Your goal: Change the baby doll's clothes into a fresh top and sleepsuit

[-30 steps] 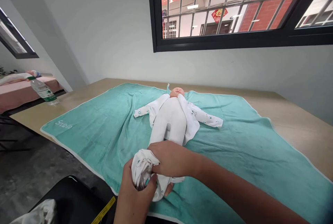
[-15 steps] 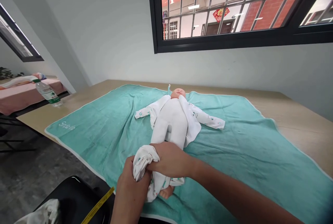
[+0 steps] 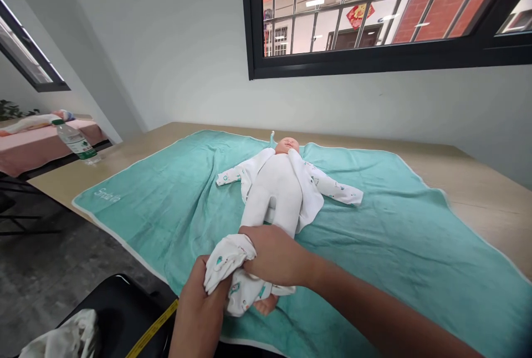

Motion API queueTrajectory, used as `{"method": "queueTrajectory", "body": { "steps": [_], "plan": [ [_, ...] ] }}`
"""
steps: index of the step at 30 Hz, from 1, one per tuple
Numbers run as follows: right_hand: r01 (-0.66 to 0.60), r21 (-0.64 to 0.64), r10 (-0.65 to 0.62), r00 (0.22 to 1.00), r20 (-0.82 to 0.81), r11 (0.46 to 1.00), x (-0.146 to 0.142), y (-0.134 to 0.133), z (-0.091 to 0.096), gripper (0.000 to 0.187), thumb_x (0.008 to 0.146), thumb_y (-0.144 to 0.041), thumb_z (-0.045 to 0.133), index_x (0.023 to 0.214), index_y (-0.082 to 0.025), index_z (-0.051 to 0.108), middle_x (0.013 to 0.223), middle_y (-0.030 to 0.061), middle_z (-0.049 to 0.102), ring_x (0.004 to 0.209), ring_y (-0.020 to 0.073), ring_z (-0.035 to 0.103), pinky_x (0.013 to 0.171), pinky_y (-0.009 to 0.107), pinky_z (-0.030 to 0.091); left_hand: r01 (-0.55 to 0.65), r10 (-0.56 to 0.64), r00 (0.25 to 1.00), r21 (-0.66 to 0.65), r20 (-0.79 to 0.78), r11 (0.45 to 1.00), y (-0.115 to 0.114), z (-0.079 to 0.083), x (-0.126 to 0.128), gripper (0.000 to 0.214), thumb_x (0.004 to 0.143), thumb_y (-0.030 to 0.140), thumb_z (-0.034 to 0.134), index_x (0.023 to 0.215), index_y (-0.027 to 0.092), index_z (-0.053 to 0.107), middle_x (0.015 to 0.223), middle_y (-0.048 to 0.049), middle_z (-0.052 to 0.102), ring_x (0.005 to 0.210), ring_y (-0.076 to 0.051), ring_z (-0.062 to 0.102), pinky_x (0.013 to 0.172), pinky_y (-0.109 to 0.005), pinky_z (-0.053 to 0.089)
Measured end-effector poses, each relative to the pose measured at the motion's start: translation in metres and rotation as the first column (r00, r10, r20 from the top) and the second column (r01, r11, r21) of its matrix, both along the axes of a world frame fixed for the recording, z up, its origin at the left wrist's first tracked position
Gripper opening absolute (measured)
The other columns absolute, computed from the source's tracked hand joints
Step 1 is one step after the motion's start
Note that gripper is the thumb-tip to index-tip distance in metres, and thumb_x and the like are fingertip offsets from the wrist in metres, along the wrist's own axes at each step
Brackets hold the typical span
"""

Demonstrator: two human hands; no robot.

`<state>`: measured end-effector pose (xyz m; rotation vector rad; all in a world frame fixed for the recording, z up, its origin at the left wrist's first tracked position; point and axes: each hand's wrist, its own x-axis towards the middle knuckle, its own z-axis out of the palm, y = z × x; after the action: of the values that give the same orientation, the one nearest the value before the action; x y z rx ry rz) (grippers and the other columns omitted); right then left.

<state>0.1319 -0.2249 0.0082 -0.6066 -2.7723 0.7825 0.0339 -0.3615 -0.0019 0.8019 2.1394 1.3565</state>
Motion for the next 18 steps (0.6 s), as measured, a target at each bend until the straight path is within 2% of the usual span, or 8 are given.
{"method": "queueTrajectory", "body": {
  "steps": [4,7,13,18],
  "plan": [
    [-0.002,0.011,0.002,1.000,0.006,1.000,-0.0009,-0.0005,-0.0020,0.011,0.073,-0.024,0.057,0.081,-0.019,0.053,0.078,-0.0007,0.064,0.068,0.0141,0.056,0.056,0.025,0.028,-0.017,0.014,0.997,0.032,0.079,0.999,0.0009,-0.0006,-0.0017,0.040,0.075,0.057,0.061,0.089,0.020,0.060,0.065,0.0016,0.058,0.071,-0.020,0.057,0.058,-0.025,0.041],
    [0.001,0.021,0.000,0.999,-0.035,1.000,-0.0021,-0.0006,-0.0045,0.008,0.074,-0.022,0.055,0.080,-0.019,0.052,0.078,0.0000,0.064,0.067,0.0136,0.055,0.055,0.025,0.028,-0.009,0.004,0.993,0.042,0.120,0.999,0.0001,-0.0007,-0.0019,0.041,0.074,0.059,0.062,0.087,0.020,0.059,0.066,0.0016,0.057,0.070,-0.020,0.056,0.056,-0.024,0.040],
    [-0.004,0.023,0.005,0.999,-0.037,1.000,-0.0019,-0.0011,-0.0053,0.010,0.073,-0.020,0.055,0.082,-0.019,0.052,0.079,-0.0010,0.065,0.068,0.0135,0.056,0.055,0.024,0.028,-0.034,0.020,0.980,0.066,0.199,0.997,-0.0022,-0.0049,-0.0049,0.037,0.070,0.051,0.067,0.089,0.020,0.059,0.066,0.0025,0.056,0.070,-0.019,0.057,0.059,-0.025,0.042],
    [-0.012,0.026,0.013,0.999,-0.042,1.000,-0.0015,-0.0009,-0.0053,0.009,0.077,-0.023,0.054,0.084,-0.020,0.053,0.080,-0.0002,0.066,0.068,0.0139,0.056,0.057,0.025,0.029,-0.058,0.014,0.958,0.143,0.288,0.988,-0.0018,-0.0062,-0.0044,0.032,0.068,0.046,0.069,0.084,0.019,0.061,0.064,0.0025,0.057,0.067,-0.017,0.056,0.058,-0.024,0.043]
  ]
}}
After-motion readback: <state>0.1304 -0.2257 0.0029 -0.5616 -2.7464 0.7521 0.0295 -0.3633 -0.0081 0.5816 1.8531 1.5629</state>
